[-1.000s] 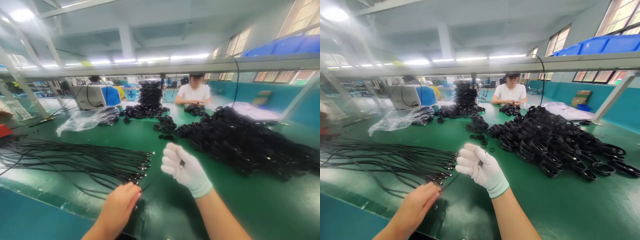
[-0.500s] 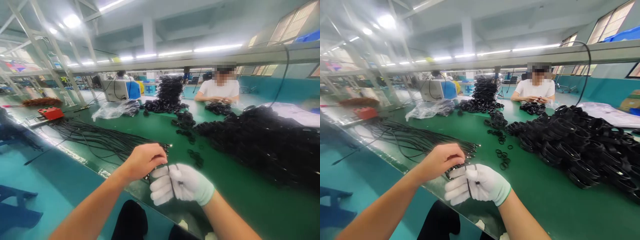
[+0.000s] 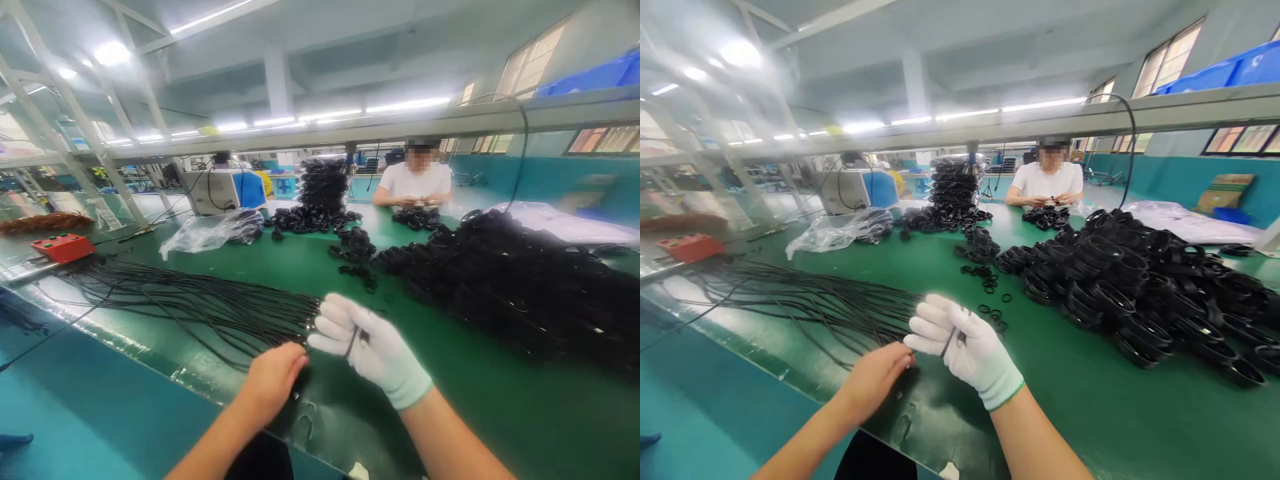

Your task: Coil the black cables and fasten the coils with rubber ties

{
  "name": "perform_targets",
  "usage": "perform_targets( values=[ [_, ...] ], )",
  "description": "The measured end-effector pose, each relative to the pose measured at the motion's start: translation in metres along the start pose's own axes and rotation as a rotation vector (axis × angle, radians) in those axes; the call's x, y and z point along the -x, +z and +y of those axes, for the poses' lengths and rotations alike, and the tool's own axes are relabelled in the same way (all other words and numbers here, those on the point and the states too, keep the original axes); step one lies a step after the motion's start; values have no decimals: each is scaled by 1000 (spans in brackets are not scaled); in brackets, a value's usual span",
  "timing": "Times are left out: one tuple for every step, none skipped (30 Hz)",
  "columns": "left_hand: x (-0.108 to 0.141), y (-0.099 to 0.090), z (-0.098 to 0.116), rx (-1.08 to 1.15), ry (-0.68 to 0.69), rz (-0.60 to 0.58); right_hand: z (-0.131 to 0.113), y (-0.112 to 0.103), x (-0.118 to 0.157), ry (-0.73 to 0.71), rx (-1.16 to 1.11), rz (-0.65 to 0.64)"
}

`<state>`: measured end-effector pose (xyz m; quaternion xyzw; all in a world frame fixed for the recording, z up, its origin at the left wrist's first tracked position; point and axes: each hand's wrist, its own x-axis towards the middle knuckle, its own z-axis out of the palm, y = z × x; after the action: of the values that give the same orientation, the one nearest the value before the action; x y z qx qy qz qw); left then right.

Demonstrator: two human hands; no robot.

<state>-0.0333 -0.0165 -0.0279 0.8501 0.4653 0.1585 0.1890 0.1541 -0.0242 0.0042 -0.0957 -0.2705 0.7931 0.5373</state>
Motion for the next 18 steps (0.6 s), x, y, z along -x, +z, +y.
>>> perform_targets(
  values=[
    [9,1,6,-105,56,-24,0,-2,-1,-18,38,35],
    [16,-2,14,-181,128,-42,2,-5,-1,-6,77,50],
    [21,-8,22,-238,202,-35,6,-7,0,35,115,41],
    [22,-18,30,-284,268,5,12,-10,1,102,145,6],
    [20,-30,36,-306,319,59,17,-11,3,181,163,-50],
    [15,-43,39,-299,349,93,23,-12,4,258,165,-115],
    [8,-55,40,-257,370,87,27,-13,6,324,155,-179],
    [0,-66,40,-183,370,65,31,-12,8,375,138,-232],
    [-7,-74,38,-80,355,26,34,-11,10,410,116,-268],
    [-14,-79,35,43,331,-20,36,-9,11,436,92,-288],
    [-19,-81,32,173,297,-59,38,-7,12,453,66,-297],
    [-24,-80,29,295,258,-90,40,-6,13,466,39,-298],
    [-27,-76,27,403,224,-117,41,-4,13,475,15,-299],
    [-29,-71,23,492,195,-139,41,-3,14,475,-3,-299],
    [-31,-65,19,555,173,-151,42,-2,14,463,-14,-301],
    [-31,-58,14,592,152,-149,41,-2,13,438,-23,-303],
    [-31,-51,8,600,132,-138,40,-1,13,402,-29,-303],
    [-31,-45,1,575,114,-119,38,-1,12,360,-37,-298]
  ],
)
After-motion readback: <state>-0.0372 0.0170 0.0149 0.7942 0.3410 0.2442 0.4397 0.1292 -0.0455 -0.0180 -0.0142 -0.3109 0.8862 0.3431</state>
